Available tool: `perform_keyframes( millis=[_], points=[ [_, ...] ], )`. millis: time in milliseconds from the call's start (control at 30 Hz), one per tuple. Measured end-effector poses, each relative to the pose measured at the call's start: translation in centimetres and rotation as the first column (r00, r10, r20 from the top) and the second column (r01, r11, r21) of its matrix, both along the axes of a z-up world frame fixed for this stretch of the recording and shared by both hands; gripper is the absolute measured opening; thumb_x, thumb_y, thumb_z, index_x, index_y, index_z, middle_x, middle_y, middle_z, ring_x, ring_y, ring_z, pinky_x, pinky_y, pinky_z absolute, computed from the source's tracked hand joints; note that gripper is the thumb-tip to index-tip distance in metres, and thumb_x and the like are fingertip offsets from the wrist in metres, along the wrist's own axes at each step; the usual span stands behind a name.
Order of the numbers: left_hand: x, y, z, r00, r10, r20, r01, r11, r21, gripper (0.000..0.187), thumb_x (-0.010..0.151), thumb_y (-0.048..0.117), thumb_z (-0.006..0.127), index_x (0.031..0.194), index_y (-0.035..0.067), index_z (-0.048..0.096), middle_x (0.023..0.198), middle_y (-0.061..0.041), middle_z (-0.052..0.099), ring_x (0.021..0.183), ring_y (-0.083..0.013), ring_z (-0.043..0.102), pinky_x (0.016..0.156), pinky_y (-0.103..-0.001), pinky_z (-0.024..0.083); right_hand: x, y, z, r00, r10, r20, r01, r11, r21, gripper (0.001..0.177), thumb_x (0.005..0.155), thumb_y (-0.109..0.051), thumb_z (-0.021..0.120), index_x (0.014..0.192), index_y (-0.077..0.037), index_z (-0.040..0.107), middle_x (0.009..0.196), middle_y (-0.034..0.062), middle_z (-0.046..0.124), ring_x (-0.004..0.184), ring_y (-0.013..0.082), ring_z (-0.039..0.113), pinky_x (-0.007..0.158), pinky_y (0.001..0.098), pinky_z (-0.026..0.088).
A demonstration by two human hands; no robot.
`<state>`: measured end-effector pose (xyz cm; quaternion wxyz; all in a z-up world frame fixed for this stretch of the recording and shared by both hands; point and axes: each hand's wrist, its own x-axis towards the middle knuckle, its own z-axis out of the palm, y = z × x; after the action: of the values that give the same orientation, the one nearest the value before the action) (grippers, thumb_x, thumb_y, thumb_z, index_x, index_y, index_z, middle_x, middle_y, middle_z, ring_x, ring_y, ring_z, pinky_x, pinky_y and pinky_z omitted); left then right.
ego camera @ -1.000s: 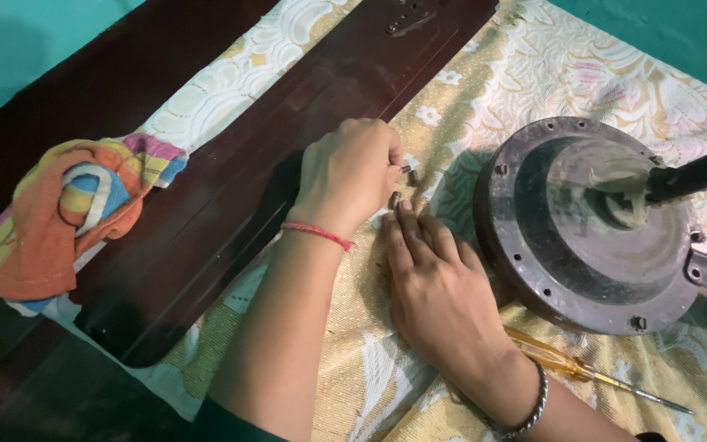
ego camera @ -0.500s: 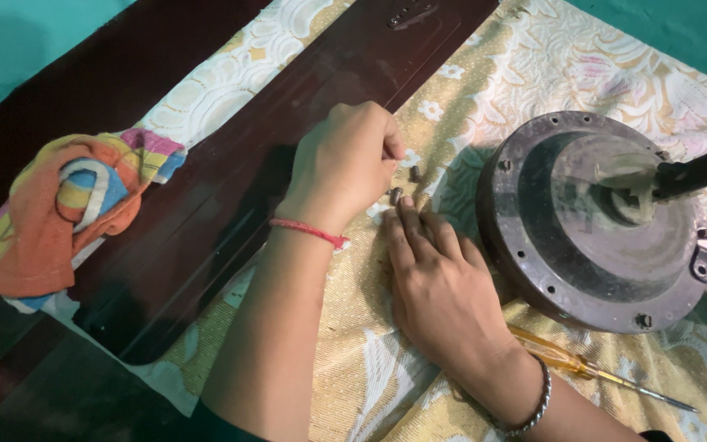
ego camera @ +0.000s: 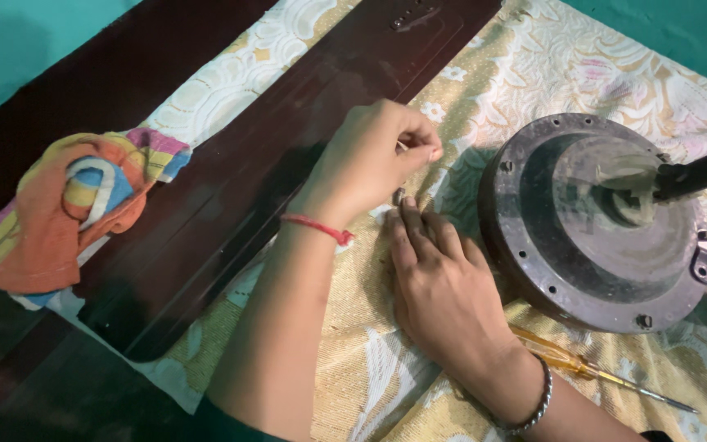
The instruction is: The person attaches fan blades to a ceiling fan motor housing using a screwdriver. They align each blade, insert screws, and tighten them to secure the blades to the central hub.
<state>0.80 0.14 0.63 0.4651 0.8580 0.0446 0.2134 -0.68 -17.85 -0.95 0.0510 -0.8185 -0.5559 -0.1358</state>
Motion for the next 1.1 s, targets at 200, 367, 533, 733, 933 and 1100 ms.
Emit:
perform_keyframes(
  millis=[200, 367, 533, 733, 933, 1100],
  points=[
    [-0.2, 0.3, 0.8, 0.988, -0.136, -0.075, 0.095, 0.91, -0.404, 0.016, 0.091, 0.009, 0.072, 0.1, -0.003, 0.076, 0.08, -0.01, 0.079, 0.07, -0.0125, 0.077, 0.061, -0.025, 0.064, -0.1, 0.0, -0.2, 1.0, -0.015, -0.009, 0.015, 1.0, 0.02, 0.059, 0.076, -0.012, 0.065, 0.131, 0.007, 0.059, 0.139, 0.0228, 0.06, 0.122, 0.0324, 0.059, 0.097, 0.0404, 0.05],
    [-0.1, 0.1, 1.3, 0.96, -0.271, -0.068, 0.199, 0.834, -0.515, 0.019, 0.086, 0.003, 0.076, 0.104, -0.002, 0.075, 0.087, -0.01, 0.08, 0.076, -0.0124, 0.079, 0.067, -0.025, 0.067, 0.3, 0.3, 0.9, 0.999, 0.041, 0.014, -0.042, 0.993, 0.11, 0.039, 0.087, -0.016, 0.064, 0.119, 0.005, 0.067, 0.125, 0.023, 0.07, 0.109, 0.0325, 0.07, 0.087, 0.0396, 0.057],
    [0.2, -0.6, 0.8, 0.914, -0.392, 0.103, 0.4, 0.83, -0.39, 0.027, 0.08, -0.005, 0.08, 0.106, 0.001, 0.078, 0.099, -0.008, 0.08, 0.092, -0.012, 0.077, 0.083, -0.027, 0.064, 2.4, -1.6, 4.3, 0.96, -0.021, -0.281, 0.094, 0.964, 0.249, 0.023, 0.085, -0.011, 0.073, 0.105, -0.001, 0.077, 0.097, 0.0163, 0.078, 0.079, 0.0281, 0.076, 0.069, 0.0378, 0.06],
    [0.1, -1.1, 1.2, 0.895, -0.413, 0.167, 0.445, 0.806, -0.39, 0.026, 0.081, -0.002, 0.083, 0.106, 0.004, 0.078, 0.1, -0.004, 0.08, 0.092, -0.0096, 0.075, 0.084, -0.024, 0.062, 4.7, -4.5, 7.2, 0.915, -0.171, -0.365, 0.311, 0.876, 0.369, 0.019, 0.089, -0.004, 0.077, 0.108, -0.002, 0.077, 0.097, 0.0133, 0.079, 0.078, 0.02, 0.079, 0.068, 0.0292, 0.064],
    [-0.6, -0.3, 1.5, 0.99, -0.108, -0.087, 0.103, 0.993, -0.051, 0.02, 0.075, 0.006, 0.086, 0.094, 0.012, 0.081, 0.09, -0.005, 0.08, 0.083, -0.0155, 0.077, 0.076, -0.029, 0.062, 4.0, -6.1, 5.5, 0.867, -0.123, -0.484, 0.339, 0.857, 0.389, 0.022, 0.086, -0.003, 0.074, 0.107, -0.003, 0.078, 0.103, 0.0122, 0.079, 0.083, 0.0193, 0.08, 0.072, 0.028, 0.064],
    [-1.1, 0.4, 1.2, 0.957, 0.1, -0.274, -0.064, 0.988, 0.14, 0.011, 0.077, 0.015, 0.081, 0.088, 0.015, 0.082, 0.088, -0.006, 0.079, 0.084, -0.0226, 0.078, 0.077, -0.035, 0.061, 1.7, -5.8, 3.4, 0.985, -0.029, -0.167, 0.092, 0.919, 0.384, 0.014, 0.088, -0.002, 0.072, 0.101, 0.0, 0.078, 0.1, 0.0143, 0.079, 0.089, 0.0232, 0.077, 0.075, 0.0333, 0.064]
  ],
)
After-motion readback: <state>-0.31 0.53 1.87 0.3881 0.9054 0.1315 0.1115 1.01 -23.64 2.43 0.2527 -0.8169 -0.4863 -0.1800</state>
